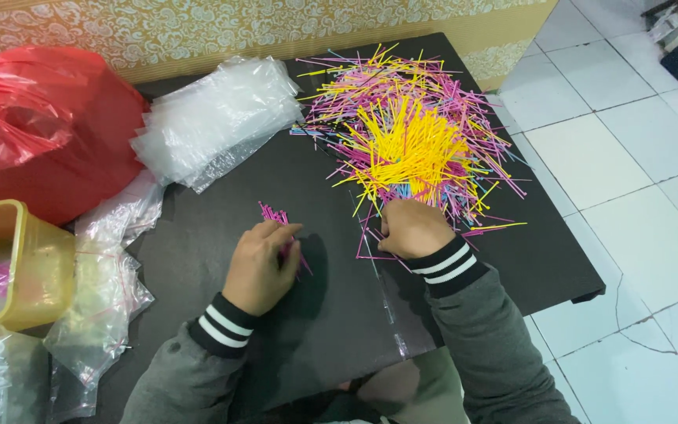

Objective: Packing small colorful plastic sticks into plastic bags

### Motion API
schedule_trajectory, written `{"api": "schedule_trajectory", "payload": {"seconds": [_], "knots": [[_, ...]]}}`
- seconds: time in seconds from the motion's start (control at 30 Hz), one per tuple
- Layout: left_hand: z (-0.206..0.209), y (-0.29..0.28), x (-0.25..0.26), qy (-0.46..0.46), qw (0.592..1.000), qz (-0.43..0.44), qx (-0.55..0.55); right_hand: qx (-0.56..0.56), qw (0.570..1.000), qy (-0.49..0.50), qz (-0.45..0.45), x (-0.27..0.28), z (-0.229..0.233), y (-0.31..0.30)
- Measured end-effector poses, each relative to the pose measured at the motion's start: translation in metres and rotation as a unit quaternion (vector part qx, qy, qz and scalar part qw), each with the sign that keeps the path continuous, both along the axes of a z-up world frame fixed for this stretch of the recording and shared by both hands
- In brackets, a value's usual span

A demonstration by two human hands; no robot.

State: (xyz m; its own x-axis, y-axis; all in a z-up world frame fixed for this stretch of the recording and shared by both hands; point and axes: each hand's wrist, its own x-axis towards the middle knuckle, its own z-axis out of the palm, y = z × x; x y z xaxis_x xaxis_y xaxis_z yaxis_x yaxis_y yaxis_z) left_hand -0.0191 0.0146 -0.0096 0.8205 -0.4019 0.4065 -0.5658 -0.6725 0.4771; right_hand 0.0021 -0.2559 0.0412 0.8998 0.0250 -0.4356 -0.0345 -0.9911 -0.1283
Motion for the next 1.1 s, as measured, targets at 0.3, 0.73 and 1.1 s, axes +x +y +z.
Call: {"api": "schedule_trajectory", "payload": {"seconds": [0.3, 0.73, 1.1], "knots": [[0.009, -0.075, -0.020, 0.057, 0.993, -0.038, 0.095, 0.045, 0.998, -0.012, -0.035, 0.011, -0.020, -0.015], [-0.006, -0.090, -0.015, -0.003, 0.978, 0.023, 0.206, 0.121, 0.981, -0.148, -0.041, -0.002, 0.027, -0.007], [0.015, -0.035, 0.009, -0.029, 0.999, 0.001, 0.031, 0.308, 0.928, -0.127, 0.167, -0.015, 0.045, 0.019]]}}
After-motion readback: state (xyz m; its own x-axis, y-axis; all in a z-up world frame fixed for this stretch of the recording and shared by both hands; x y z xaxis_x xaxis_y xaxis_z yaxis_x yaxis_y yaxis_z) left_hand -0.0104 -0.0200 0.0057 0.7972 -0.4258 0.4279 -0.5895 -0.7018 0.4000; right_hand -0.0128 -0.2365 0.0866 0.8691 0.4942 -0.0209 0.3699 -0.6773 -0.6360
